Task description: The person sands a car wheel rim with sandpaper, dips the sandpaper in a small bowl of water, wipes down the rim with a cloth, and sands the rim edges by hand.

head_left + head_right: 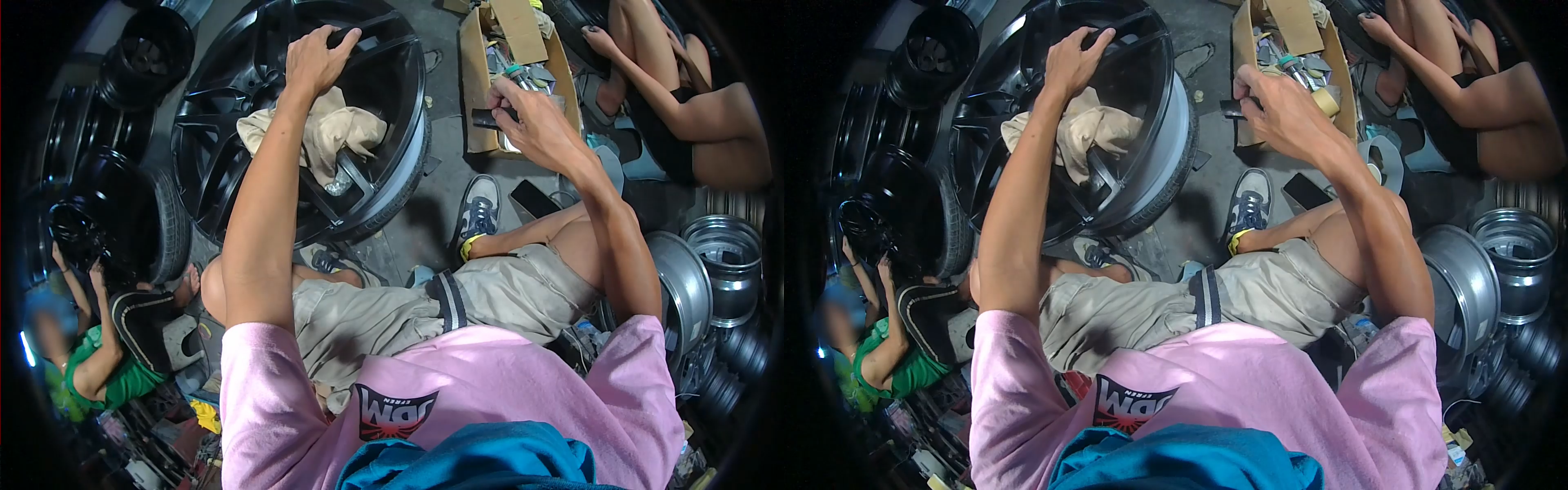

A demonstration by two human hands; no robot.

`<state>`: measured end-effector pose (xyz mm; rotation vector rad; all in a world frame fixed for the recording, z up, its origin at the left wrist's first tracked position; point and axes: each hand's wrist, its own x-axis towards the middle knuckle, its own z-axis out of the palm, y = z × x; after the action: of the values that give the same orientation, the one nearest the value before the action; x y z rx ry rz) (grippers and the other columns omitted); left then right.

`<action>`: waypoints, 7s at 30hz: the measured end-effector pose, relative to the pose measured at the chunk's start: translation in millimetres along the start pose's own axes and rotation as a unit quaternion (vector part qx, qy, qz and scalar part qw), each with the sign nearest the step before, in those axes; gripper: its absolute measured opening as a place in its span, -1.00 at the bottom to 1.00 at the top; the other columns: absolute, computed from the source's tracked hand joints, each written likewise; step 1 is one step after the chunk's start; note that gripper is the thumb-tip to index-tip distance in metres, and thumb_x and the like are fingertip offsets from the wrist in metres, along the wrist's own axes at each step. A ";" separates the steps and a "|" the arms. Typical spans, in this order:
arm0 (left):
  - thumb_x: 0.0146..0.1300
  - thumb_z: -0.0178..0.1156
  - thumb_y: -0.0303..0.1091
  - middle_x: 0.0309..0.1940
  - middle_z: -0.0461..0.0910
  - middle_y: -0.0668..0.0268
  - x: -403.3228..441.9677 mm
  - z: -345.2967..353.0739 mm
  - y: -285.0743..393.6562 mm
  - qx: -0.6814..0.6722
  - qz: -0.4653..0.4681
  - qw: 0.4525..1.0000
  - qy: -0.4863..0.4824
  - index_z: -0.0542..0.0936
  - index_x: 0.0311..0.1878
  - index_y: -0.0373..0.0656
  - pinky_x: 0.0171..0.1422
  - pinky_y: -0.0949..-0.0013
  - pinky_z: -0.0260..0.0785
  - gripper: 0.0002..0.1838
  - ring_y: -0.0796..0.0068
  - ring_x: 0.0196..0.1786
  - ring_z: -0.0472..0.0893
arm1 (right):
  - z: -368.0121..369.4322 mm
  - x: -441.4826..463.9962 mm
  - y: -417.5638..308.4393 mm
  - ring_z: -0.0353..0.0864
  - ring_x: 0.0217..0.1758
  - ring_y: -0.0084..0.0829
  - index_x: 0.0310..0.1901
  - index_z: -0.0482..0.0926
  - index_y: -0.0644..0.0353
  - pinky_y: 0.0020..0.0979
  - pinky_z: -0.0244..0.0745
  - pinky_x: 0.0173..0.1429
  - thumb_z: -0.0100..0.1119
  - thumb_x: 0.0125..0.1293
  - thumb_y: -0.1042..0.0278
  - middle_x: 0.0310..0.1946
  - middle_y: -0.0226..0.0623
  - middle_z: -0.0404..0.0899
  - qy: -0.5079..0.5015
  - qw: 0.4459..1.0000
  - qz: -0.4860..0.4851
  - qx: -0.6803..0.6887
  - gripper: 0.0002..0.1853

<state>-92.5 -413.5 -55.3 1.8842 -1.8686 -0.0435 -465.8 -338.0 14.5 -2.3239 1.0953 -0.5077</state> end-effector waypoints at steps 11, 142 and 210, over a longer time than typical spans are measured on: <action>0.45 0.15 0.39 0.09 0.77 -0.12 0.3 2.3 -2.2 0.003 0.008 1.000 0.019 0.74 0.20 -0.25 0.39 0.02 0.48 -0.21 -0.17 0.21 0.71 | -6.0 -1.3 -8.9 0.75 0.01 0.14 0.03 0.65 0.30 -0.03 0.60 0.09 0.35 0.35 0.45 -0.12 0.09 0.77 -0.022 0.998 0.055 -0.007 -0.74; 0.38 0.22 0.40 0.01 0.80 -0.08 -1.5 1.5 -2.3 -0.012 0.016 0.999 0.039 0.77 0.14 -0.19 0.39 0.04 0.49 -0.24 -0.13 0.13 0.75 | 117.1 20.4 -41.5 0.35 -0.50 -0.76 -0.45 0.63 0.24 -0.53 0.25 -0.42 0.59 0.21 0.23 -0.58 -0.60 0.50 0.141 0.912 0.220 0.317 -0.68; 0.40 0.26 0.32 0.07 0.76 -0.19 1.6 -7.0 9.4 -0.037 -0.060 0.997 -0.026 0.76 0.20 -0.16 0.42 0.01 0.47 -0.30 -0.22 0.24 0.70 | 190.3 19.3 -29.3 0.25 -0.48 -0.58 -0.64 0.44 0.31 -0.24 0.27 -0.38 0.34 0.38 -0.48 -0.69 -0.45 0.22 0.237 0.843 0.242 0.418 -0.13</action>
<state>-98.8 -412.4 -45.4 1.9591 -1.7601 -0.1990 -335.8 -281.9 -117.4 -1.1314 1.2698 -1.1172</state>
